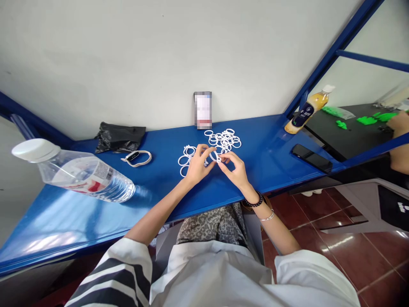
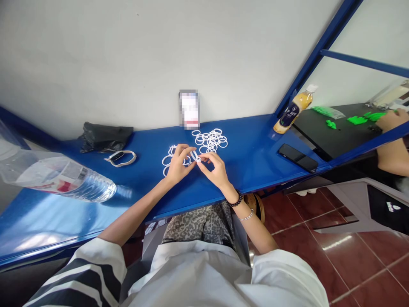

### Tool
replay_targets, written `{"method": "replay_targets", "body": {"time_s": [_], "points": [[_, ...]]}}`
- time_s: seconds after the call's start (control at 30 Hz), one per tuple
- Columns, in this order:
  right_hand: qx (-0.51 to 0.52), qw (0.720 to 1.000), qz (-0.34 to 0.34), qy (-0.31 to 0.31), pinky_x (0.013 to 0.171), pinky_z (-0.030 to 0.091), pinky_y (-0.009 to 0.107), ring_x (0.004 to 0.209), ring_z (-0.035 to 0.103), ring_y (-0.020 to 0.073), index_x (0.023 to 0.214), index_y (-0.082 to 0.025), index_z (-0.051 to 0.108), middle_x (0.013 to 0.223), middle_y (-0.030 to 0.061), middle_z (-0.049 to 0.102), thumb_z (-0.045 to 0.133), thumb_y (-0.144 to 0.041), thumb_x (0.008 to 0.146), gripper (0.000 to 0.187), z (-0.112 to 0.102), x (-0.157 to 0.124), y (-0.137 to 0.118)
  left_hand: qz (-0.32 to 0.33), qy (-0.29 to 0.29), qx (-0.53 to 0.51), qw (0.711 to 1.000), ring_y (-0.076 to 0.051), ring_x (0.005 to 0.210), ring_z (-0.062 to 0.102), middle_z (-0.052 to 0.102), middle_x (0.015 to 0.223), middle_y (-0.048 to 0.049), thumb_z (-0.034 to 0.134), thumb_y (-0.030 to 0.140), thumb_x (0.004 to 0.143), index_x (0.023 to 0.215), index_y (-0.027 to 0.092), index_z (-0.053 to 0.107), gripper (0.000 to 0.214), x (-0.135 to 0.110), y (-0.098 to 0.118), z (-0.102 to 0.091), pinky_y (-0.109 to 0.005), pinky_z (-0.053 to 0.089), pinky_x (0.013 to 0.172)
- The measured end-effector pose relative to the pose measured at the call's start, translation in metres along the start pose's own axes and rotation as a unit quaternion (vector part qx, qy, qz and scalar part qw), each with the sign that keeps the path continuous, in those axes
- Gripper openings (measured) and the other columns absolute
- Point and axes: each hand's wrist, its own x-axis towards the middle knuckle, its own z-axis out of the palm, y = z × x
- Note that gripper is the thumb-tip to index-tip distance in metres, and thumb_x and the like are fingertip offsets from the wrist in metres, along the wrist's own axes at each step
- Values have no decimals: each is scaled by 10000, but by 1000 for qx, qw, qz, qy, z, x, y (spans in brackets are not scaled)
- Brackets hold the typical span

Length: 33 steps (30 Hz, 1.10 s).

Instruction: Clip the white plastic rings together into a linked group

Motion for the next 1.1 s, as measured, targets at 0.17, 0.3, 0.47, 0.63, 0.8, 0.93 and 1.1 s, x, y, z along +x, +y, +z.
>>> {"method": "replay_targets", "body": {"time_s": [0.17, 0.3, 0.47, 0.63, 0.8, 0.93, 1.1], "points": [[4, 1000, 14, 0, 749, 559, 326, 762, 635, 161, 977, -231, 641, 881, 31, 682, 603, -307, 899, 116, 1, -1, 1, 20, -8, 53, 998, -157, 869, 605, 501, 1105, -71, 608, 153, 844, 1204, 224, 526, 376, -1, 0, 0, -254, 525, 664], [0, 1000, 19, 0, 748, 564, 323, 762, 640, 161, 964, -221, 649, 896, 39, 698, 571, -301, 915, 122, 1, -1, 2, 28, -6, 89, 996, -171, 883, 611, 510, 1092, -74, 621, 172, 846, 1209, 223, 522, 380, -1, 1, 0, -237, 513, 628], [6, 1000, 29, 6, 752, 563, 330, 770, 640, 167, 982, -227, 666, 912, 45, 698, 565, -301, 916, 141, 0, 0, 2, 23, -10, 73, 997, -154, 848, 614, 519, 1102, -77, 590, 243, 895, 1248, 222, 485, 369, -2, 1, 0, -243, 527, 651], [20, 999, 42, 19, 767, 557, 345, 792, 633, 174, 1003, -241, 678, 940, 48, 685, 568, -301, 916, 152, 0, 0, 3, 22, -5, 39, 999, -149, 828, 622, 537, 1118, -92, 556, 255, 922, 1227, 198, 485, 319, -1, 2, 1, -281, 545, 710], [29, 998, 48, 33, 786, 553, 342, 830, 636, 178, 1010, -241, 684, 954, 49, 686, 569, -306, 918, 161, -1, 0, 2, 24, 8, 13, 1000, -152, 866, 629, 569, 1106, -90, 535, 284, 945, 1142, 189, 527, 219, 1, 5, -2, -281, 538, 751], [27, 998, 47, 38, 789, 554, 347, 834, 636, 180, 1010, -241, 687, 983, 56, 689, 570, -304, 917, 162, -1, 1, 1, 13, 14, -26, 999, -151, 896, 618, 588, 1091, -88, 500, 290, 965, 1114, 183, 533, 186, 2, 7, -4, -286, 530, 794], [29, 998, 27, 44, 752, 546, 341, 853, 635, 180, 1007, -250, 696, 998, 51, 688, 573, -264, 916, 153, -2, 1, 0, 10, 8, -61, 998, -155, 924, 622, 609, 1126, -97, 541, 328, 948, 1116, 182, 531, 222, 3, 7, -4, -291, 530, 813]]}}
